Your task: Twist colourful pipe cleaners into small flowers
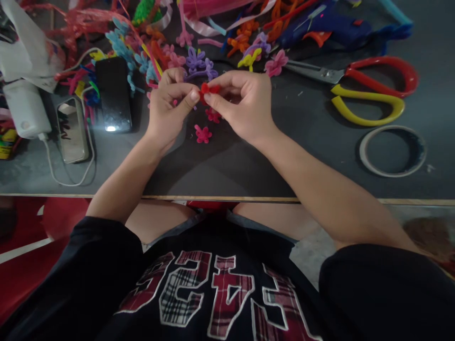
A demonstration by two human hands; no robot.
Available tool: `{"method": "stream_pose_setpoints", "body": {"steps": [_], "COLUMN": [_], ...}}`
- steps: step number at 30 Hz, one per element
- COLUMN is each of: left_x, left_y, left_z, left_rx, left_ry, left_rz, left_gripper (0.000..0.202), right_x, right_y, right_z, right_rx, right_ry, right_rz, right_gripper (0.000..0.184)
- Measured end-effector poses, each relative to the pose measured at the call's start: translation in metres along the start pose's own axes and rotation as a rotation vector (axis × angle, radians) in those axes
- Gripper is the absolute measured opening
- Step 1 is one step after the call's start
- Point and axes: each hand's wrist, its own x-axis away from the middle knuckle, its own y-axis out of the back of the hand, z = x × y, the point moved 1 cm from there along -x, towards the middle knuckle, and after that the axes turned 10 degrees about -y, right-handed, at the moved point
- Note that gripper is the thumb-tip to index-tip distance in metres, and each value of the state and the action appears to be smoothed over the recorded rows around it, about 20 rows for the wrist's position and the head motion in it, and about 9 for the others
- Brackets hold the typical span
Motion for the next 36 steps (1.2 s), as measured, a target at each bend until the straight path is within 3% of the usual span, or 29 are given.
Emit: {"method": "stream_pose_setpoints", "body": {"steps": [3, 7, 13, 17, 23, 26, 30, 36], "left_x": [-0.002, -0.004, -0.007, -0.006, -0.003, -0.002, -0.002, -0.001], "left_y": [0.001, -0.001, 0.002, 0.007, 0.0, -0.002, -0.002, 0.001], "left_z": [0.004, 0.006, 0.004, 0.005, 0.01, 0.012, 0.013, 0.009], "left_rx": [-0.005, -0.017, 0.025, -0.044, -0.096, -0.104, -0.109, -0.122], "left_ry": [-0.023, -0.041, -0.022, -0.061, -0.131, -0.151, -0.157, -0.117], "left_rz": [0.042, 0.069, 0.032, 0.022, 0.065, 0.064, 0.04, -0.025], "left_gripper": [0.045, 0.048, 0.055, 0.047, 0.025, 0.019, 0.022, 0.03], "right_x": [-0.002, -0.004, -0.01, -0.014, -0.015, -0.014, -0.011, -0.008], "right_y": [0.002, 0.007, 0.011, 0.013, 0.013, 0.012, 0.01, 0.011], "right_z": [0.0, -0.002, -0.008, -0.013, -0.017, -0.015, -0.008, -0.001], "right_rx": [-0.067, 0.005, -0.007, -0.027, -0.08, -0.073, -0.085, -0.24], "right_ry": [-0.044, -0.073, -0.114, -0.12, -0.173, -0.216, -0.248, -0.268], "right_rz": [0.054, 0.13, 0.206, 0.224, 0.301, 0.277, 0.2, 0.321], "right_gripper": [0.04, 0.034, 0.022, 0.019, 0.003, 0.01, 0.032, 0.032]}}
